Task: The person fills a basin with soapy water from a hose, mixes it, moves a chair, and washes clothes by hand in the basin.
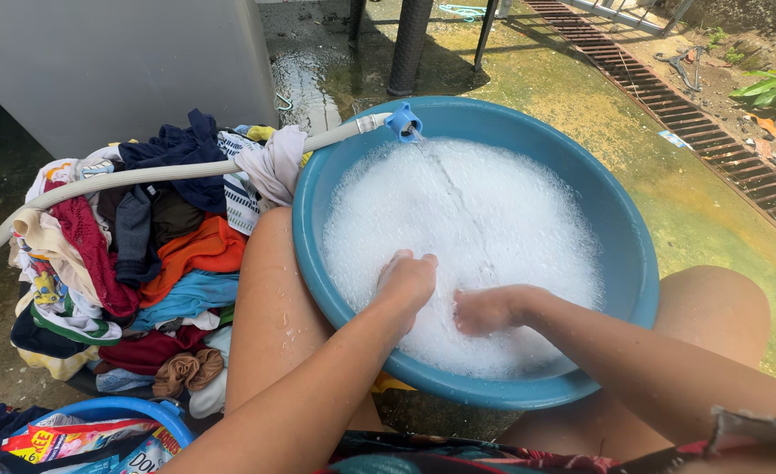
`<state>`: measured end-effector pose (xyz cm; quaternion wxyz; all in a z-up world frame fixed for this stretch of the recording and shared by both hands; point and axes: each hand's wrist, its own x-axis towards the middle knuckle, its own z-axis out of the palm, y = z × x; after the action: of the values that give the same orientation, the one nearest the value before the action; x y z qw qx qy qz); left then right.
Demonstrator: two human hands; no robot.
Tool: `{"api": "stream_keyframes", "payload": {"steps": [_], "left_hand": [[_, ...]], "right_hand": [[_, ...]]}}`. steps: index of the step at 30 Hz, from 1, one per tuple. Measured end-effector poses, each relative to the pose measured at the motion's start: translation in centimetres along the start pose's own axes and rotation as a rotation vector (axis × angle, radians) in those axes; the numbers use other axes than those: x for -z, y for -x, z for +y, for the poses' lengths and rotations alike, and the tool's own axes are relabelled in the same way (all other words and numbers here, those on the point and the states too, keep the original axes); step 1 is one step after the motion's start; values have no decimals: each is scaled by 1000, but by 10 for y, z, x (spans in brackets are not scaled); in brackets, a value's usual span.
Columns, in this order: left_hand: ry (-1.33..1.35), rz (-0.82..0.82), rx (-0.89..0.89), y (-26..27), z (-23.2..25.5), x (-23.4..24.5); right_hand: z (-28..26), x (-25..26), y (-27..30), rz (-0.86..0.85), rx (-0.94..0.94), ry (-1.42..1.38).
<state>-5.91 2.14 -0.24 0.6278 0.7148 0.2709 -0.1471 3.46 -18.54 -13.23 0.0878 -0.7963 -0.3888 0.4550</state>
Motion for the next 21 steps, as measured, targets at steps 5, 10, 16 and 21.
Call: {"api": "stream_keyframes", "payload": {"steps": [5,10,16,21], "left_hand": [[-208,7,-148,6,0,-1],[-185,-23,-238,12,10,-2],[172,4,-141,-16,21,-23],[936,-404,216,-30,31,-35]], "right_hand": [[-92,18,62,-95,69,-288],[-125,63,100,303,-200,-442],[-106,67,73,887,-26,-1446],[-92,88,27,937,108,-2341]]}}
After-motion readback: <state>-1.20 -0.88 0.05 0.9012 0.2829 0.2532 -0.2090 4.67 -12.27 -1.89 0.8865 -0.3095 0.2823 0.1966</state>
